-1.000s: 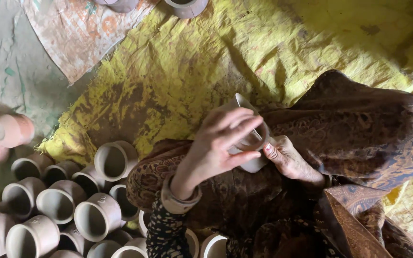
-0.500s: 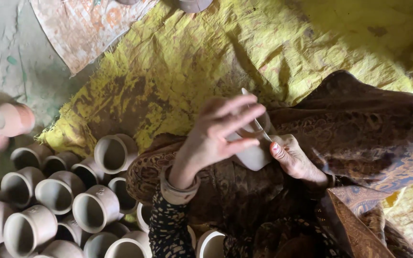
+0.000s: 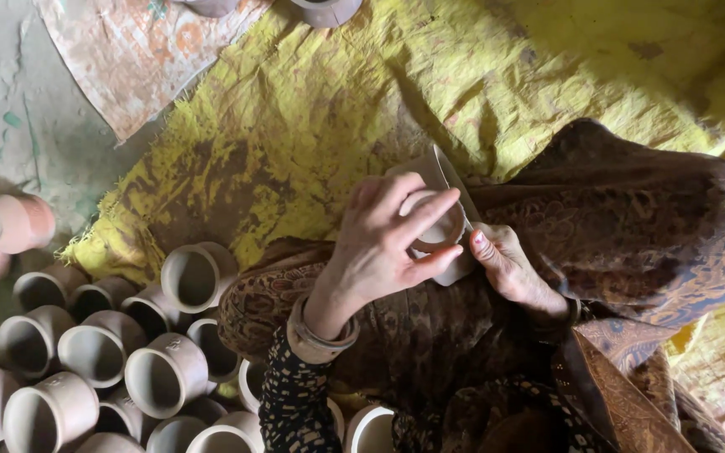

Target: The person picks up a clay pot and a small clay ring, then presses the ring onto the base of the pot by hand. They smooth the joint between the ring and the pot with their fingers before setting it aside and reaching for another.

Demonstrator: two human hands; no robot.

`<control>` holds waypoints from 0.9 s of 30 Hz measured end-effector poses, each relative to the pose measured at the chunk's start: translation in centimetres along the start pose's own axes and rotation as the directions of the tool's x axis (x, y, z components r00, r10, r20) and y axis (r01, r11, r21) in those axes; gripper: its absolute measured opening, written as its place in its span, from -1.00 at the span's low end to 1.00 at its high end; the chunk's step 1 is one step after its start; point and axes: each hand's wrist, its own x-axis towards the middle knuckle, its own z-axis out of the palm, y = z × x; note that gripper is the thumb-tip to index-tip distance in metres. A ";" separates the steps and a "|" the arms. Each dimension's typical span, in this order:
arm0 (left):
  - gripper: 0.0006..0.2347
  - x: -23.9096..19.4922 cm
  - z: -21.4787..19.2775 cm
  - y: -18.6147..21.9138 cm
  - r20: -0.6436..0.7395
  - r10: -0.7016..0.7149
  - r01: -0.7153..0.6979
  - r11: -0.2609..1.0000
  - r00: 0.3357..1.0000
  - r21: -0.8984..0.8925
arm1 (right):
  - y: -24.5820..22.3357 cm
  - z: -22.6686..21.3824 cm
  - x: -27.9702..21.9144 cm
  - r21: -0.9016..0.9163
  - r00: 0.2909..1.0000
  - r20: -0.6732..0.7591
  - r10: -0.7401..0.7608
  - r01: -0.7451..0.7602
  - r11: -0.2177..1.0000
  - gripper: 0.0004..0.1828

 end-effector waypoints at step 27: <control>-0.45 -7.6 -6.9 -1.1 0.161 -0.361 0.306 0.907 0.918 0.289 | -2.4 1.1 1.4 0.053 0.996 -0.083 0.026 -0.021 0.998 -0.54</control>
